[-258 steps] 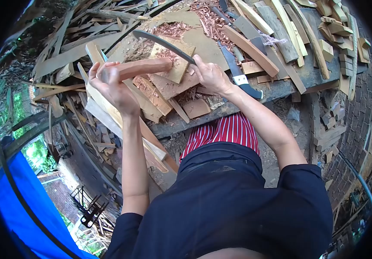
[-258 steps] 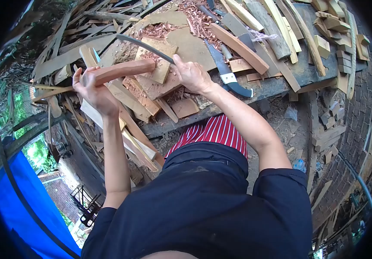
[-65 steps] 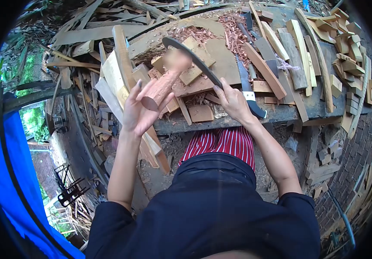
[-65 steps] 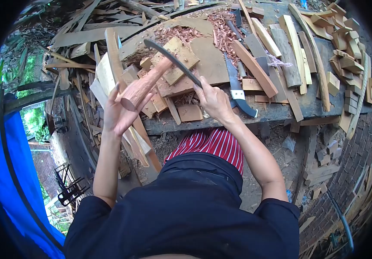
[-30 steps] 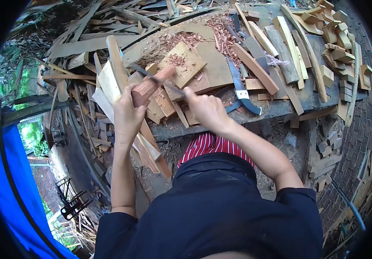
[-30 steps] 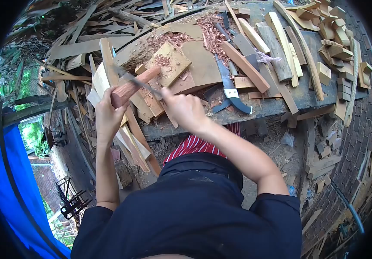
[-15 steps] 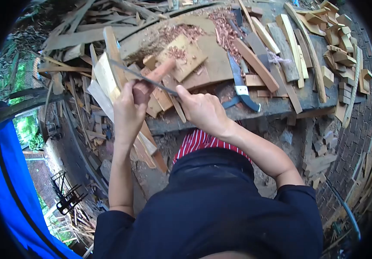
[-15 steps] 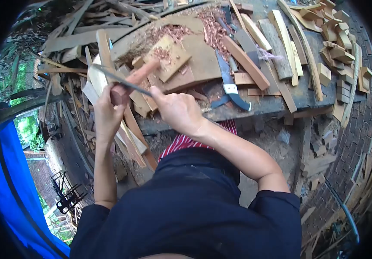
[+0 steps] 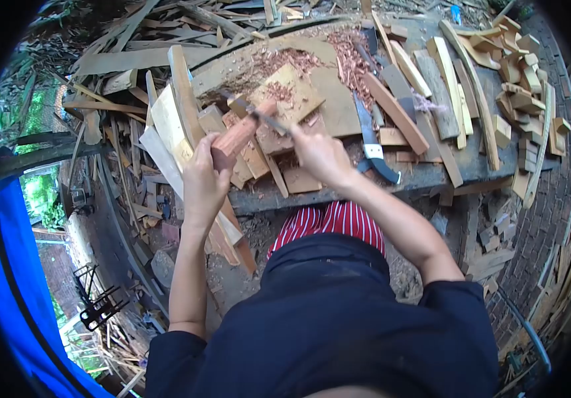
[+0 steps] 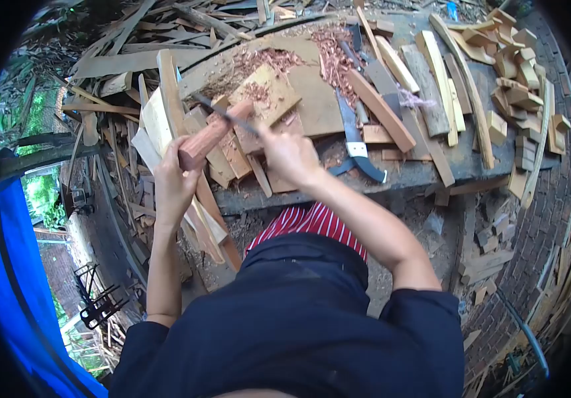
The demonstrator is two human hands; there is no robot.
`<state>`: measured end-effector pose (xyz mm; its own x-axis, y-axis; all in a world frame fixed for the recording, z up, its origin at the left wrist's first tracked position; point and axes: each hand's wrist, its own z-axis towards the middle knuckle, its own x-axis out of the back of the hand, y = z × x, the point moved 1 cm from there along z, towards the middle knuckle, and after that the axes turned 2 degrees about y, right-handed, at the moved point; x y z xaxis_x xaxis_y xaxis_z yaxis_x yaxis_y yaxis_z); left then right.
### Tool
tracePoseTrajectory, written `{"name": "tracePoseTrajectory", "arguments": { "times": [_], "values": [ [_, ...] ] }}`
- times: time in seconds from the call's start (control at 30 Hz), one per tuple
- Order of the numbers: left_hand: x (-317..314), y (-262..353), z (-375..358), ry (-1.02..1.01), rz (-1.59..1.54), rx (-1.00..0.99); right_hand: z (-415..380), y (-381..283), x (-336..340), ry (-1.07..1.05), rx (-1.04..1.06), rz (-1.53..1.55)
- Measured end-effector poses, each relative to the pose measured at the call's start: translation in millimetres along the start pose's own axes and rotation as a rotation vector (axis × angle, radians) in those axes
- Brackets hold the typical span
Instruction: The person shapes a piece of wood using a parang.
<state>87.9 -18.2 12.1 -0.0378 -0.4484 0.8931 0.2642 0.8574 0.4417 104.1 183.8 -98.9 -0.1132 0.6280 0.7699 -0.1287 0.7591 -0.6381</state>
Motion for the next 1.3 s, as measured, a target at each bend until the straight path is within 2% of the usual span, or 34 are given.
{"name": "tracePoseTrajectory", "arguments": {
  "times": [0.13, 0.23, 0.3, 0.37, 0.43, 0.53, 0.57, 0.63, 0.67, 0.7, 0.77, 0.83, 0.87, 1.0, 1.03, 1.13, 1.17, 1.3],
  "values": [
    [-0.9, 5.4, 2.1, -0.021, 0.042, 0.003, -16.0, -35.0, 23.9, 0.014, 0.088, 0.056],
    [-2.9, 8.2, 0.4, -0.013, 0.043, -0.045, 1.2, -3.5, -3.8, 0.004, 0.004, -0.008],
    [-0.9, 7.3, 5.6, 0.011, 0.045, -0.099, 8.4, 6.3, -6.9, 0.098, 0.015, -0.008],
    [-2.2, 5.4, 2.3, -0.006, 0.068, -0.074, -11.0, -23.0, 20.9, 0.018, 0.042, 0.03],
    [0.8, 9.6, 3.2, -0.053, 0.055, -0.037, -13.7, -25.5, 20.7, -0.027, 0.066, 0.059],
    [-1.2, 3.5, -2.9, -0.046, 0.039, -0.04, 11.2, 6.9, -6.3, -0.092, -0.103, 0.014],
    [1.2, 2.9, -4.0, -0.041, 0.045, -0.047, 12.3, 19.8, -13.8, 0.007, -0.05, 0.0],
    [-1.6, 1.8, -2.4, -0.013, 0.065, -0.064, 3.0, -8.2, 10.6, -0.11, -0.057, -0.008],
    [-0.1, 5.4, -0.2, -0.047, 0.054, -0.005, -11.1, -20.6, 16.0, 0.014, 0.041, 0.05],
    [2.0, 10.3, 0.6, -0.053, 0.042, -0.039, -17.0, -29.3, 23.6, 0.003, 0.071, 0.097],
    [-1.6, 7.4, -0.2, -0.026, 0.056, -0.083, -9.8, -20.9, 15.8, -0.037, 0.043, 0.054],
    [-3.9, 5.0, -5.5, -0.012, 0.062, -0.071, 15.2, 10.0, -8.5, -0.116, -0.115, -0.01],
    [-3.5, 4.4, -4.4, -0.01, 0.064, -0.069, 15.1, 21.3, -12.4, 0.017, -0.027, -0.018],
    [-0.7, 11.4, -1.1, -0.043, 0.101, -0.041, -14.9, -29.4, 29.0, -0.061, 0.071, 0.077],
    [-1.5, 9.7, 0.0, -0.038, 0.101, -0.04, -10.7, -25.4, 24.8, -0.06, 0.075, 0.075],
    [-2.1, 6.7, -3.4, -0.013, 0.076, -0.082, 14.2, 11.2, -5.2, -0.13, -0.116, 0.023],
    [-1.6, 4.4, -3.0, -0.038, 0.05, -0.089, 17.5, 30.7, -14.9, -0.059, -0.068, 0.016],
    [0.9, -0.7, 9.8, -0.023, -0.08, -0.054, 11.9, 39.8, -17.5, -0.081, -0.116, -0.032]
  ]
}}
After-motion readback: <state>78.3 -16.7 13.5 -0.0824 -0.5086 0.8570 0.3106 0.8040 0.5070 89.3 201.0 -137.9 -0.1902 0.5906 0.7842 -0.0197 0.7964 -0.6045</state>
